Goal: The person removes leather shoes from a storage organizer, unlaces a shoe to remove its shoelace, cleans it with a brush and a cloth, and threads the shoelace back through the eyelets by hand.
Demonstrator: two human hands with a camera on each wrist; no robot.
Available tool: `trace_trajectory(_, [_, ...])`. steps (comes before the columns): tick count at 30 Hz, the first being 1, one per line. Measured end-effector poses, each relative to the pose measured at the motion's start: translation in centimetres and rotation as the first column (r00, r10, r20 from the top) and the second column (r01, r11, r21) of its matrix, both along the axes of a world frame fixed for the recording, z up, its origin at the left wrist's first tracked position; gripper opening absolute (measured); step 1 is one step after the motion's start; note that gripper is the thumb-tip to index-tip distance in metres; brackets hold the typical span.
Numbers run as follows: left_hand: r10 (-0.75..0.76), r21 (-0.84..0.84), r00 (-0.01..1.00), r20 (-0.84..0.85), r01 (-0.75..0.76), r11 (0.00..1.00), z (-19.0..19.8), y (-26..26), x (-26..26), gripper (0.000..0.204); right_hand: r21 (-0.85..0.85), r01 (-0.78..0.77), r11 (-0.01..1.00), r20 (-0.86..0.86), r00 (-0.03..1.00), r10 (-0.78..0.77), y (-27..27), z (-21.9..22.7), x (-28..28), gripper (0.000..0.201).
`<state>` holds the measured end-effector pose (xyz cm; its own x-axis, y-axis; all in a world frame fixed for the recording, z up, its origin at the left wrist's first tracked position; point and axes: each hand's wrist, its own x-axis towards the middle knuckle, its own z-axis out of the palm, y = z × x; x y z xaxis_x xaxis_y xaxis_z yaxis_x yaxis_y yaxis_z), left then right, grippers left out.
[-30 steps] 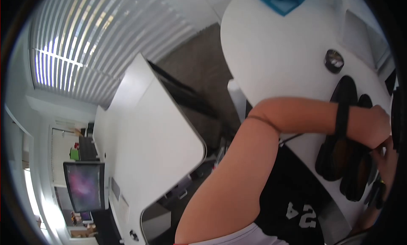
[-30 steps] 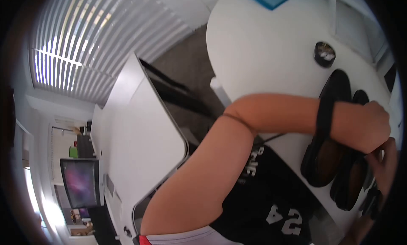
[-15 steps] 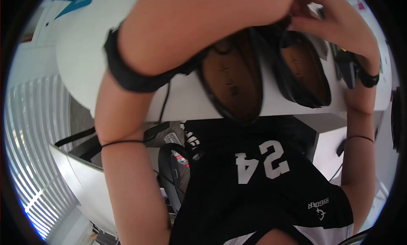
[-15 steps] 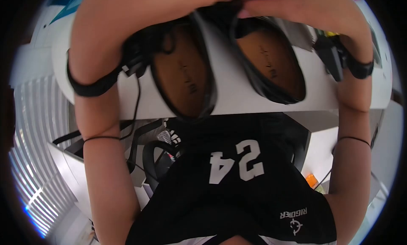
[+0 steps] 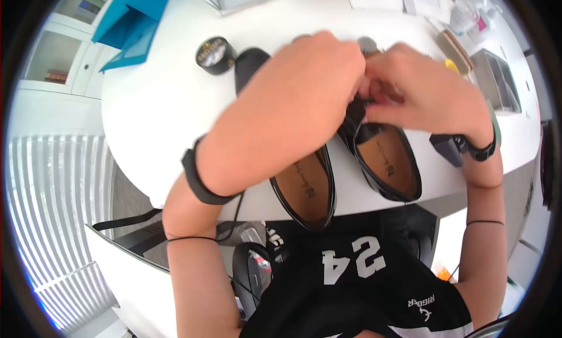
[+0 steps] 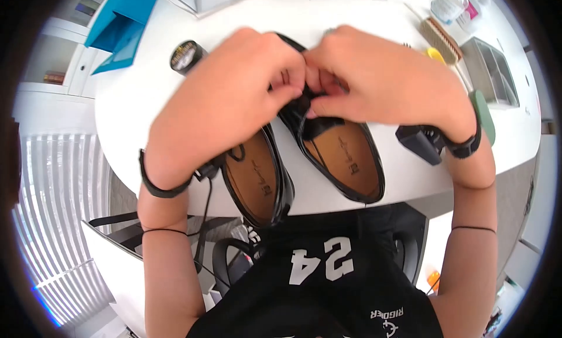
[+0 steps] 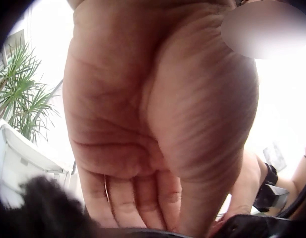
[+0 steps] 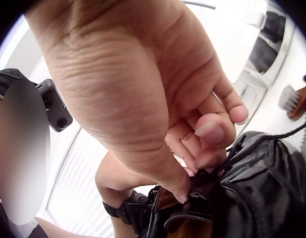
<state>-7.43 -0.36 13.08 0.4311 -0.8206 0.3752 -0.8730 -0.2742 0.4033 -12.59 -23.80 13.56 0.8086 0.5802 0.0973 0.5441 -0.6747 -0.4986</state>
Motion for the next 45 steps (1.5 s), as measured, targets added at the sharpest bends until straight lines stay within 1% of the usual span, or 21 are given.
trace_trajectory(1, [-0.005, 0.040, 0.993, -0.115, 0.010, 0.999, 0.5, -0.1, 0.0, 0.008, -0.012, 0.016, 1.000, -0.150, 0.989, -0.018, 0.2, 0.8, 0.4, 0.025])
trace_trajectory(2, [-0.006, 0.079, 0.973, -0.229, 0.024, 0.997, 1.1, -0.2, 0.2, 0.008, -0.025, 0.045, 0.999, -0.228, 0.972, -0.049, 0.6, 1.6, 0.4, 0.023])
trace_trajectory(4, [0.005, 0.065, 0.980, -0.197, 0.008, 0.998, 0.9, -0.2, 0.1, 0.006, 0.001, 0.043, 0.999, -0.213, 0.976, -0.042, 0.6, 1.5, 0.3, 0.022])
trace_trajectory(5, [0.027, 0.117, 0.977, -0.210, -0.003, 0.993, 0.8, -0.5, 0.1, 0.006, -0.040, 0.055, 0.998, -0.305, 0.950, -0.064, 0.5, 1.9, 0.4, 0.023])
trace_trajectory(6, [0.029, 0.098, 0.987, -0.158, -0.014, 0.995, 0.7, -0.6, 0.0, 0.006, -0.058, 0.058, 0.997, -0.332, 0.940, -0.074, 0.5, 2.0, 0.4, 0.023])
trace_trajectory(8, [0.069, 0.180, 0.964, -0.257, -0.022, 0.983, 0.6, -0.8, 0.2, 0.006, 0.030, -0.008, 1.000, -0.194, 0.981, 0.013, 0.2, 1.1, 0.3, 0.020])
trace_trajectory(9, [0.071, 0.182, 0.966, -0.249, -0.026, 0.983, 0.7, -0.9, 0.3, 0.006, 0.032, -0.010, 0.999, -0.186, 0.983, 0.016, 0.2, 1.3, 0.4, 0.020])
trace_trajectory(12, [0.073, 0.179, 0.970, -0.230, -0.031, 0.983, 0.6, -1.0, 0.1, 0.005, 0.022, -0.001, 1.000, -0.238, 0.971, 0.007, 0.4, 1.6, 0.3, 0.020])
trace_trajectory(14, [0.084, 0.233, 0.965, -0.248, -0.025, 0.972, 0.9, -1.1, 0.2, 0.005, -0.070, 0.080, 0.994, -0.393, 0.914, -0.101, 0.6, 2.1, 0.5, 0.023])
trace_trajectory(15, [0.085, 0.234, 0.965, -0.248, -0.025, 0.972, 0.8, -1.0, 0.3, 0.005, -0.068, 0.081, 0.994, -0.393, 0.914, -0.101, 0.6, 1.8, 0.6, 0.023])
trace_trajectory(17, [0.056, 0.202, 0.974, -0.219, -0.011, 0.979, 0.6, -1.0, 0.4, 0.005, -0.002, 0.022, 1.000, -0.295, 0.955, -0.022, 0.2, 0.9, 0.7, 0.023])
trace_trajectory(20, [0.063, 0.196, 0.967, -0.247, -0.014, 0.980, 0.8, -1.1, 0.3, 0.005, -0.022, 0.004, 1.000, -0.235, 0.972, -0.008, 0.1, 0.7, 0.6, 0.024])
trace_trajectory(24, [0.072, 0.221, 0.975, -0.212, -0.024, 0.975, 0.7, -1.0, 0.3, 0.005, -0.064, 0.061, 0.996, -0.330, 0.941, -0.079, 0.6, 1.5, 0.5, 0.021])
trace_trajectory(26, [0.067, 0.159, 0.975, -0.210, -0.034, 0.987, 0.6, -0.9, 0.4, 0.007, -0.055, 0.002, 0.998, -0.157, 0.988, -0.010, 0.0, 0.6, 0.4, 0.022])
trace_trajectory(28, [0.060, 0.153, 0.980, -0.188, -0.031, 0.988, 0.6, -0.9, 0.4, 0.007, -0.061, -0.012, 0.998, -0.163, 0.987, 0.001, 0.1, 1.0, 0.4, 0.021])
trace_trajectory(30, [0.075, 0.209, 0.978, -0.196, -0.033, 0.977, 0.9, -0.9, 0.3, 0.007, -0.029, 0.012, 1.000, -0.209, 0.978, -0.017, 0.3, 1.1, 0.5, 0.021])
trace_trajectory(33, [0.088, 0.228, 0.973, -0.213, -0.038, 0.973, 0.9, -0.9, 0.3, 0.007, -0.045, 0.023, 0.999, -0.242, 0.970, -0.034, 0.3, 1.2, 0.5, 0.021])
trace_trajectory(37, [0.063, 0.189, 0.979, -0.192, -0.026, 0.982, 0.6, -0.9, 0.4, 0.006, -0.042, 0.003, 0.999, -0.197, 0.980, -0.011, 0.2, 1.1, 0.5, 0.022])
trace_trajectory(40, [0.083, 0.232, 0.977, -0.197, -0.035, 0.972, 0.8, -0.9, 0.4, 0.006, -0.037, 0.008, 0.999, -0.193, 0.981, -0.015, 0.3, 1.1, 0.5, 0.022])
trace_trajectory(43, [0.047, 0.164, 0.981, -0.188, -0.016, 0.986, 0.5, -0.8, 0.3, 0.006, -0.037, 0.035, 0.999, -0.239, 0.970, -0.043, 0.3, 0.9, 0.5, 0.023])
trace_trajectory(45, [0.059, 0.189, 0.980, -0.192, -0.023, 0.982, 0.6, -0.9, 0.4, 0.007, -0.056, -0.002, 0.998, -0.193, 0.981, -0.009, 0.2, 1.0, 0.6, 0.023])
